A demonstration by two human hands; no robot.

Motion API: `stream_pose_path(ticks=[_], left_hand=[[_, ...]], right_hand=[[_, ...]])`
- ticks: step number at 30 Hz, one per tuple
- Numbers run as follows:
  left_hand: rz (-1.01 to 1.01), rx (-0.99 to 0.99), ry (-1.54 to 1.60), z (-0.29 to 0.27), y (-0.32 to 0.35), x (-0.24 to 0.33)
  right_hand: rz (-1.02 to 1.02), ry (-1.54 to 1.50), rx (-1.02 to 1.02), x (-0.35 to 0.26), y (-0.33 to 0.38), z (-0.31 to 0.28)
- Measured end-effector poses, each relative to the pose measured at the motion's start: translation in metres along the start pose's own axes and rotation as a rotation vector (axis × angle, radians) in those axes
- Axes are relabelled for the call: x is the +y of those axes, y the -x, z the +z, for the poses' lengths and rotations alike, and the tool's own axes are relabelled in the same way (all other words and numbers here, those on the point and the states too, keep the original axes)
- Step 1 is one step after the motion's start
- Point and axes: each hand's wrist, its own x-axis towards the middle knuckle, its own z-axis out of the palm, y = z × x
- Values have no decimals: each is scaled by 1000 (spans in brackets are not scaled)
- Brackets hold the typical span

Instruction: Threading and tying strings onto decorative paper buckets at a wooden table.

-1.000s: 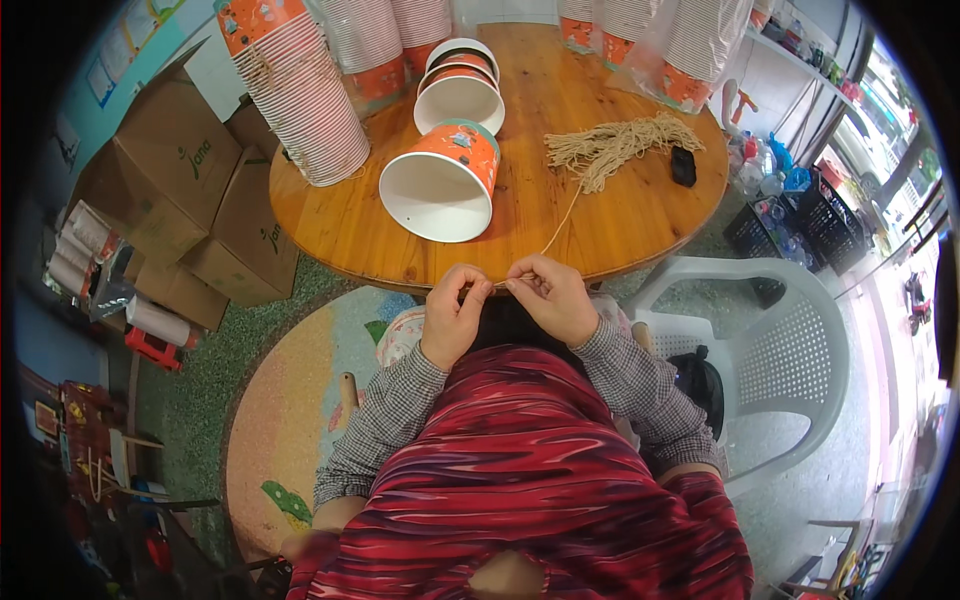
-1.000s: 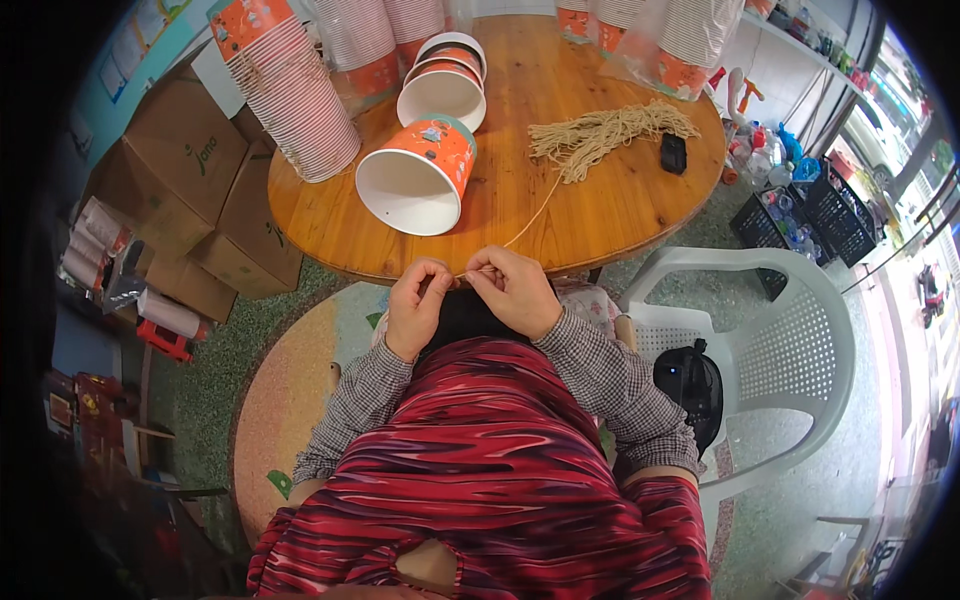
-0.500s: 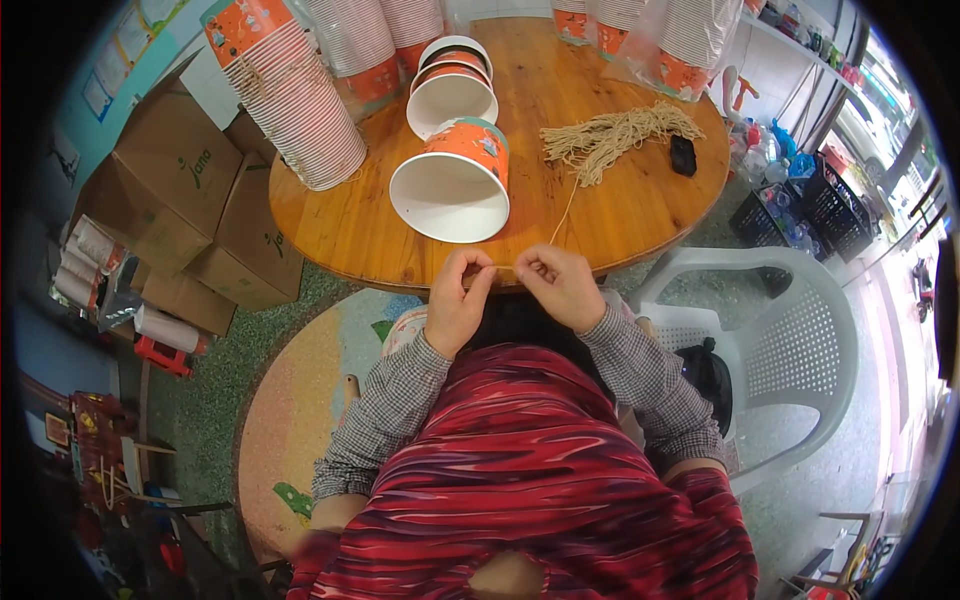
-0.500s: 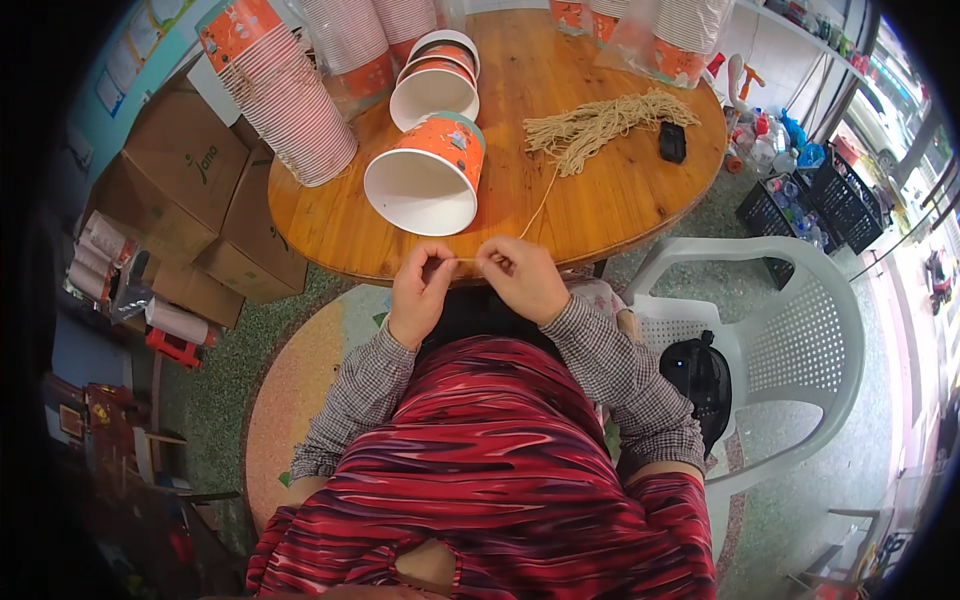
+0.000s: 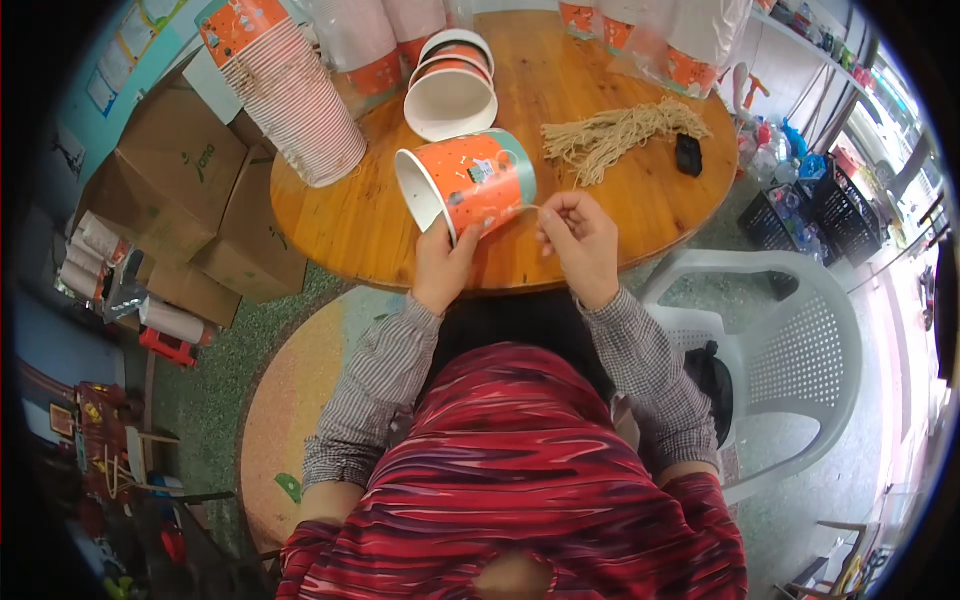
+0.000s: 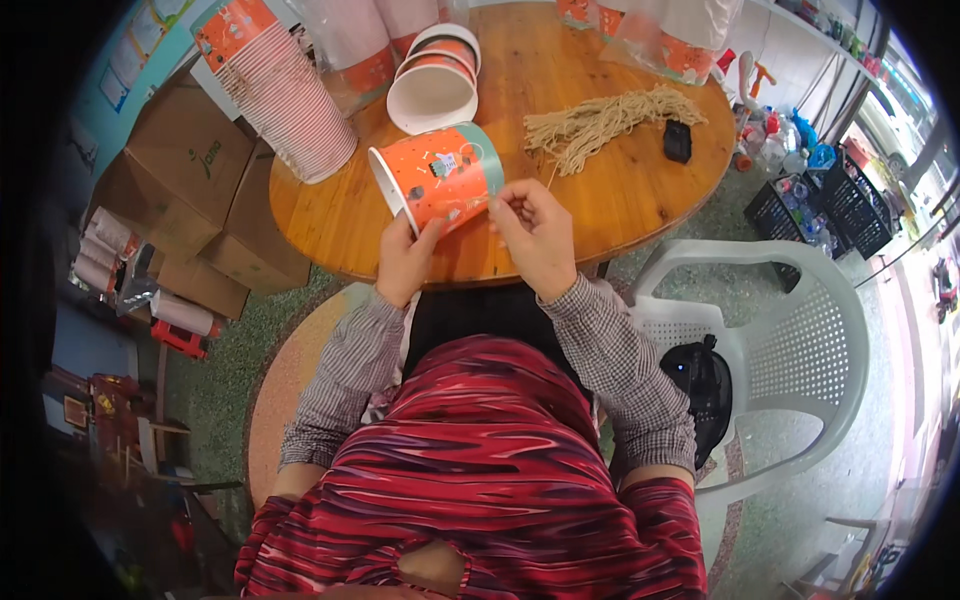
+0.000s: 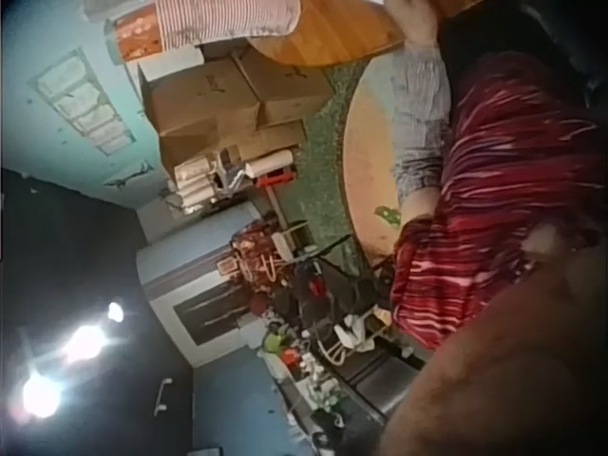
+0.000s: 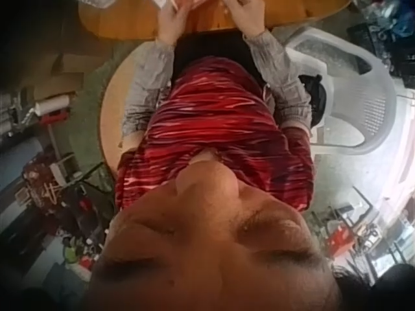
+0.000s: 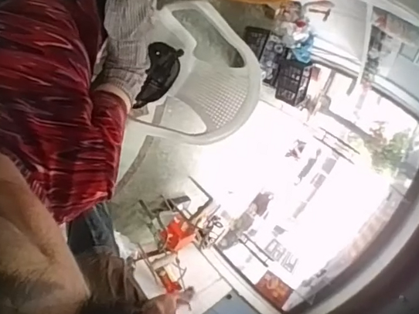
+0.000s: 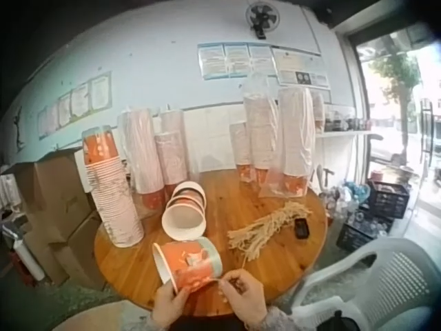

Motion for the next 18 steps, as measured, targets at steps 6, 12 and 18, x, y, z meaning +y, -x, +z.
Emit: stream_pose_path(ticks=[6, 12, 18], left_hand=[[-157, -110, 191, -22, 55, 27], [-151, -123, 382, -21, 73, 28], [-155, -113, 493, -24, 74, 34]], right_hand=[[-137, 24, -83, 7, 2, 35], [-19, 181, -149, 9, 15, 48], [-90, 129, -140, 7, 24, 53]])
